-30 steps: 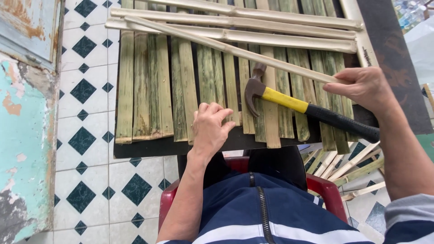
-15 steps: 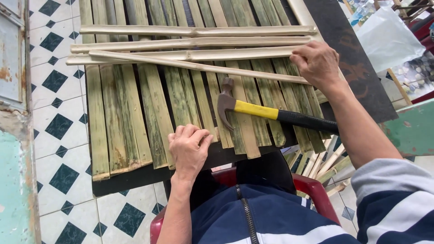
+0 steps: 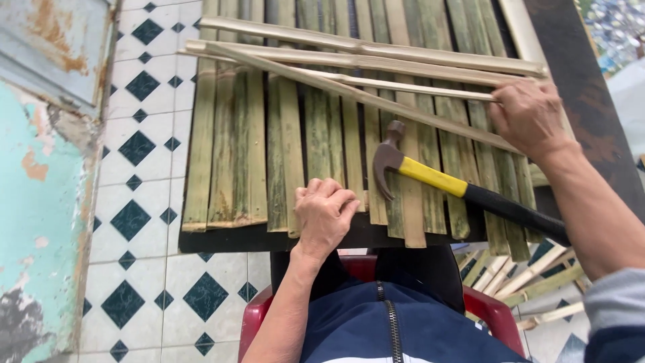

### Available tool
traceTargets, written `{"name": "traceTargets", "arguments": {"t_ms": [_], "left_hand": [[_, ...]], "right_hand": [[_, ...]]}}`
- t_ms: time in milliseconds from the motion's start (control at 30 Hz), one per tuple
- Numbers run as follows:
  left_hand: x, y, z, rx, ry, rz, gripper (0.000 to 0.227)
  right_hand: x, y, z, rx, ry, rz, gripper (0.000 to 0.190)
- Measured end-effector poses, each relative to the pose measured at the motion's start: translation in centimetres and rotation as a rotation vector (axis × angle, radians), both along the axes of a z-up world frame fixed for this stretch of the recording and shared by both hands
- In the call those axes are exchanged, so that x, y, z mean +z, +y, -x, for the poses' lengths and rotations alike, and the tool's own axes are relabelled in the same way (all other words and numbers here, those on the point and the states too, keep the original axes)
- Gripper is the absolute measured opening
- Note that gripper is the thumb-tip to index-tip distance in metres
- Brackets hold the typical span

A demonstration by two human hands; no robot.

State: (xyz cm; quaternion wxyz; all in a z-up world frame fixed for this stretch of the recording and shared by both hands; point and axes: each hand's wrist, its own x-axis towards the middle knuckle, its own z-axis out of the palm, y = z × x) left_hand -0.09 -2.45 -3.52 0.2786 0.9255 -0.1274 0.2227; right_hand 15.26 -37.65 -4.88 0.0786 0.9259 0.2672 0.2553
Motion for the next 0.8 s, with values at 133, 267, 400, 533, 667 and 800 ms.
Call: {"name": "traceTargets", "arguments": {"t_ms": [133,267,400,533,667,800], "left_hand": [[-0.5,0.1,-0.3,0.015,0.04,-0.023,0.008],[-0.8,0.1,-0.4,0.015,0.042,-0.054,0.008],[-1.2,0.4,-0.3,-0.007,0.086,-0.008,0.014],[-1.2,0.6,-0.3,-0.007,0.104,0.0,0.016],[-0.5,0.7,-0.3,-0.009,0.167,0.113,0.018],[-0.7,1.4,-1.0,0.007,0.163,0.381,0.028]], "right_hand": [[-0.9,-2.0,-0.4,-0.084,-0.119,0.05,0.017],[-0.5,-2.8,-0.9,-0.113,-0.326,-0.077,0.02],[0.9,-1.5,0.3,-0.098,-0.35,-0.101,0.008],[1.3,-1.1,2.7,-0.057,-0.223,-0.253,0.029],[1.5,-1.1,5.0,-0.015,-0.017,-0.476,0.033],[1.7,-1.5,6.6,0.002,0.163,-0.661,0.038]]}}
